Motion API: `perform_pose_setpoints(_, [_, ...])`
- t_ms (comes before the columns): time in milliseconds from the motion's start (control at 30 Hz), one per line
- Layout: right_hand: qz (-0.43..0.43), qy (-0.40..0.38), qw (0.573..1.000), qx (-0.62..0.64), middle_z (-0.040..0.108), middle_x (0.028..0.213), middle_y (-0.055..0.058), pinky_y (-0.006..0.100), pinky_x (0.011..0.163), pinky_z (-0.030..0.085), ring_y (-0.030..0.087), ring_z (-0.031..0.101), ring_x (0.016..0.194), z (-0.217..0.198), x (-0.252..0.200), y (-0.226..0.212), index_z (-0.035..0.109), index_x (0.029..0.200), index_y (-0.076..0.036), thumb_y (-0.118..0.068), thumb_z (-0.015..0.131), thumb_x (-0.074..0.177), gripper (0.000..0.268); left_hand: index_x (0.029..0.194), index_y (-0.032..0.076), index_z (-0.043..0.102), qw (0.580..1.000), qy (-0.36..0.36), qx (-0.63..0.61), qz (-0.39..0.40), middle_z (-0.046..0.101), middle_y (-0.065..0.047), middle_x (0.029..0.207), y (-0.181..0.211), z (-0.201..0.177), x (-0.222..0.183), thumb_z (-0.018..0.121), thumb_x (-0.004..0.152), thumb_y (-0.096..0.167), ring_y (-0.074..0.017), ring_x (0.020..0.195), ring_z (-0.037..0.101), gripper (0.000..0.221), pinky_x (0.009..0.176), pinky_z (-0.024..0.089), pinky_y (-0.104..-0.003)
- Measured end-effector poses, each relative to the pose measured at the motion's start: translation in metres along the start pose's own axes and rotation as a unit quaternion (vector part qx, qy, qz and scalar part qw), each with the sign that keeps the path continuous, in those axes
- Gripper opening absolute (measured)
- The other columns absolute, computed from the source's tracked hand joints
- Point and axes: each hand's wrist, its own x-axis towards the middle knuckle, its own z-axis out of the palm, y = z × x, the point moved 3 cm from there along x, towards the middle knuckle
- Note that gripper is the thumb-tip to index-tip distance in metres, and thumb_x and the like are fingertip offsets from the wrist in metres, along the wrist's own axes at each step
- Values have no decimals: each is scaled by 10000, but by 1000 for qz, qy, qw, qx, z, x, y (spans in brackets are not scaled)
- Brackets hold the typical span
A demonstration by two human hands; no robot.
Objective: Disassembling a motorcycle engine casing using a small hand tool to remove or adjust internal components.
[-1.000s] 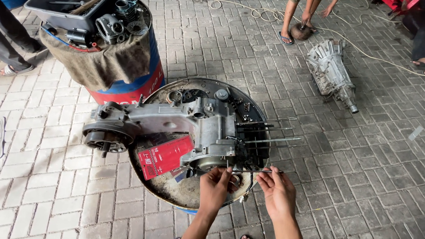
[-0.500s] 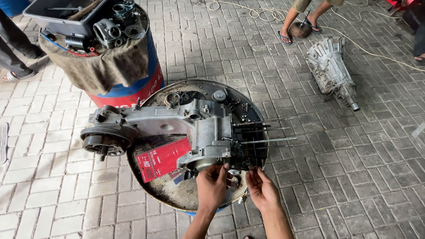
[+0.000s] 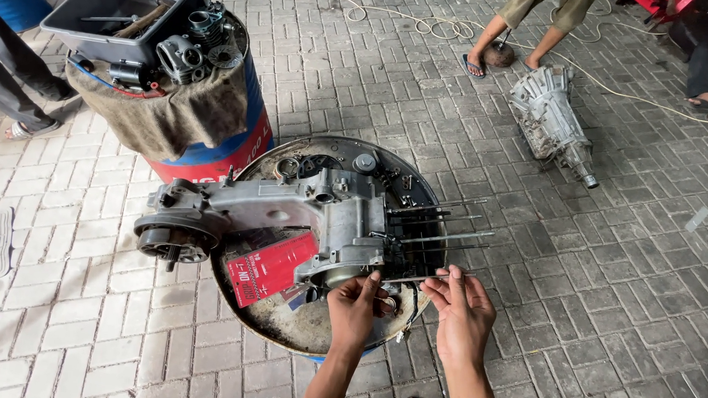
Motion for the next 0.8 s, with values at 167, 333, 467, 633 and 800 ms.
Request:
perform_pose_setpoints(167, [-64,-40,993,-92,734,1013,213,418,782,655,290,735,762,29,-28,-20,672,1155,69,-54,636,979,218,732,23,666,998,-9,-37,-46,716,-146,699,-3,-4,2,735,970,204,-210,465,646,307,438,472,-303])
perform_pose_setpoints(333, [-163,-148,957,-187,747,1014,189,307,758,637,191,719,759,56,-42,-29,688,1180,43,-64,593,1002,228,763,26,660,989,-13,-92,-112,685,-131,734,-7,-5,6,741,972,205,-193,501,623,287,451,482,-294])
perform_pose_setpoints(467, [-199,-256,908,-265,745,1065,132,209,545,604,126,676,690,79,-47,-28,715,1151,-13,-95,609,983,215,1058,81,716,959,-35,-187,-212,689,-76,761,-22,-10,16,674,999,157,-150,541,599,105,464,480,-259])
perform_pose_setpoints(633, [-309,-314,830,-343,737,1021,57,240,720,588,145,717,886,104,-57,-42,757,1106,-33,-170,605,1000,230,738,191,592,947,-78,-217,-221,552,89,580,-41,-18,26,667,995,187,-27,541,553,268,539,453,-188])
perform_pose_setpoints(800, [-248,-362,851,-287,737,1004,70,225,693,570,118,698,845,99,-51,-45,756,1040,-11,-113,622,984,178,922,71,683,930,-117,-228,-264,677,0,721,-36,-18,22,622,1024,257,-88,576,614,221,596,545,-232])
